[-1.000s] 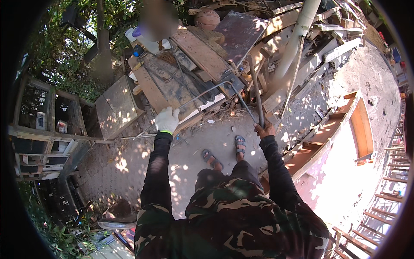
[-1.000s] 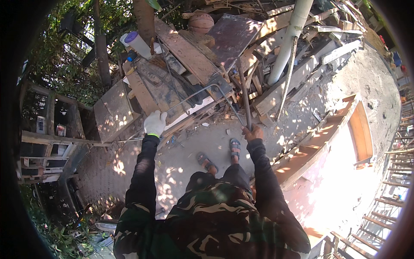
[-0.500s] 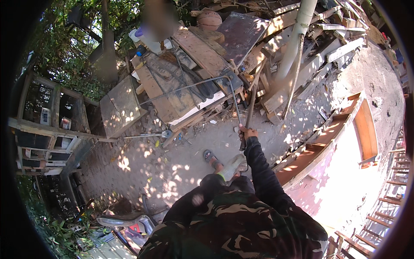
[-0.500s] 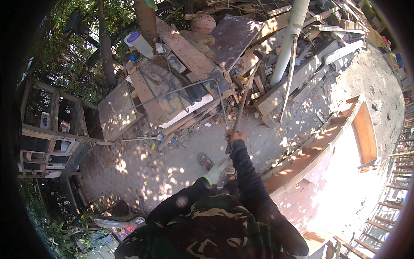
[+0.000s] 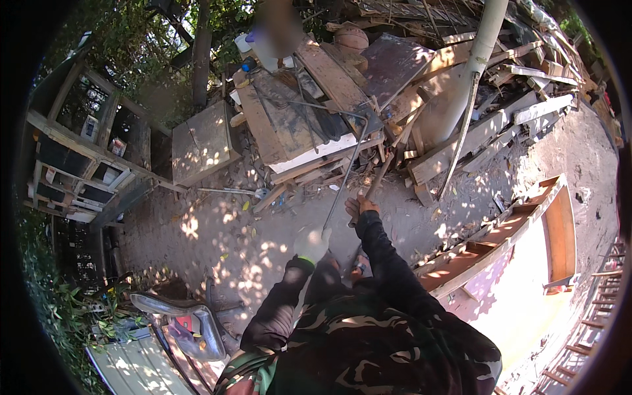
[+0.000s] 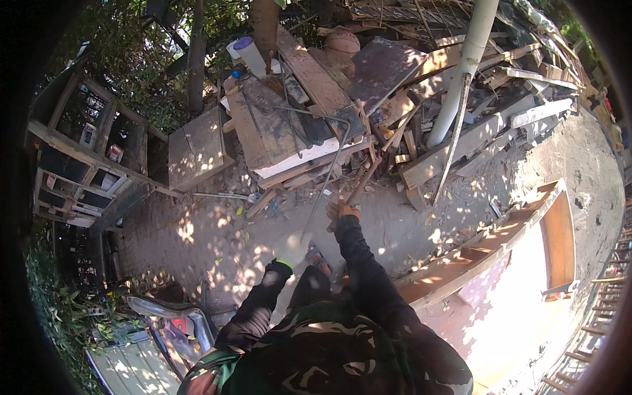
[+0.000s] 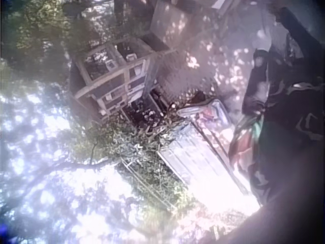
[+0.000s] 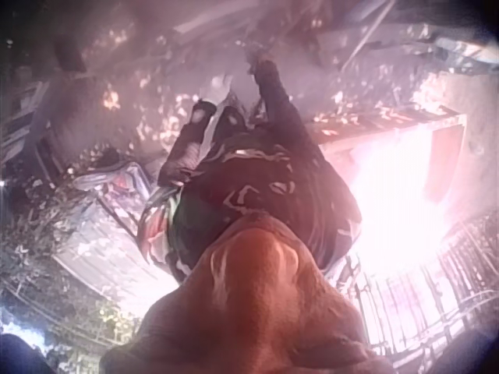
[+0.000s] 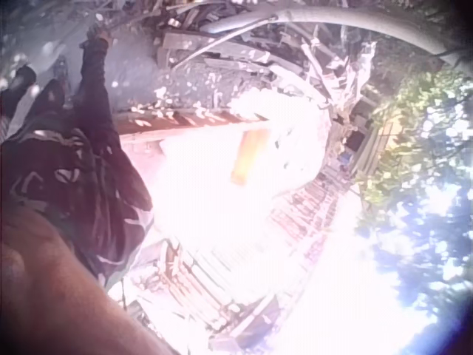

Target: The person uses a metal rod to pry and lift wooden boards from a pile of debris, moving them aside.

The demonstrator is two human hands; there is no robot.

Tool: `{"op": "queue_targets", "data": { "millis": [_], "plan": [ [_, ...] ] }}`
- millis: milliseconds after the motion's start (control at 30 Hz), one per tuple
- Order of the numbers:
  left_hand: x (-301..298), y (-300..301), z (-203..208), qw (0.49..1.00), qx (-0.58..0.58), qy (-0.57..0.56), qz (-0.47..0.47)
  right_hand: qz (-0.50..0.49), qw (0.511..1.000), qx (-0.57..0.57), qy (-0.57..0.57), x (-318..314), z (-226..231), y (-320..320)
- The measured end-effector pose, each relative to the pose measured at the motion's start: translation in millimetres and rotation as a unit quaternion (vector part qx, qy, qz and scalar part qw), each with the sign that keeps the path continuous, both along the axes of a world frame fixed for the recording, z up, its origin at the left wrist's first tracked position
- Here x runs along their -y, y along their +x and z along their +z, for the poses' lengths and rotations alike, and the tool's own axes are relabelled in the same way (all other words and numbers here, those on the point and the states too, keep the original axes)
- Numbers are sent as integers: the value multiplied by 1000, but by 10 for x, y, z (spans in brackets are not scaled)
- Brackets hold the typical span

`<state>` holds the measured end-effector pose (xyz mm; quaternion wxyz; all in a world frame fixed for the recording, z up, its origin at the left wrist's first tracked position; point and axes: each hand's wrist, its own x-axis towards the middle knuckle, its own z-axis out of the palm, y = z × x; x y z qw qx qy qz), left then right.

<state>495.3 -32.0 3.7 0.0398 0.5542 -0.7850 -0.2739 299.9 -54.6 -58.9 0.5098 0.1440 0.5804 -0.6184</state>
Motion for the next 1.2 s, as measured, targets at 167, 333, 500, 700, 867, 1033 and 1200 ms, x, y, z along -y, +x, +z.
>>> {"op": "queue_targets", "data": {
  "millis": [167,333,500,700,867,1033,1200],
  "plan": [
    [565,526,190,996,52,-61,-48,117,988,-94,22,-445,134,-249],
    [1302,783,444,980,100,-126,-118,155,957,-223,102,-849,353,-494],
    [1580,1009,376,977,108,-125,-136,124,953,-248,120,-873,626,-368],
    [1847,1006,397,971,134,-135,-148,120,944,-278,129,-989,420,-377],
    [2134,1161,307,949,112,-231,-184,178,894,-398,106,-1094,334,-340],
    [2216,1171,318,945,116,-257,-166,226,819,-508,143,-1301,477,-371],
    [2573,1209,396,924,115,-316,-182,241,745,-608,130,-1388,639,-463]
  ]
}}
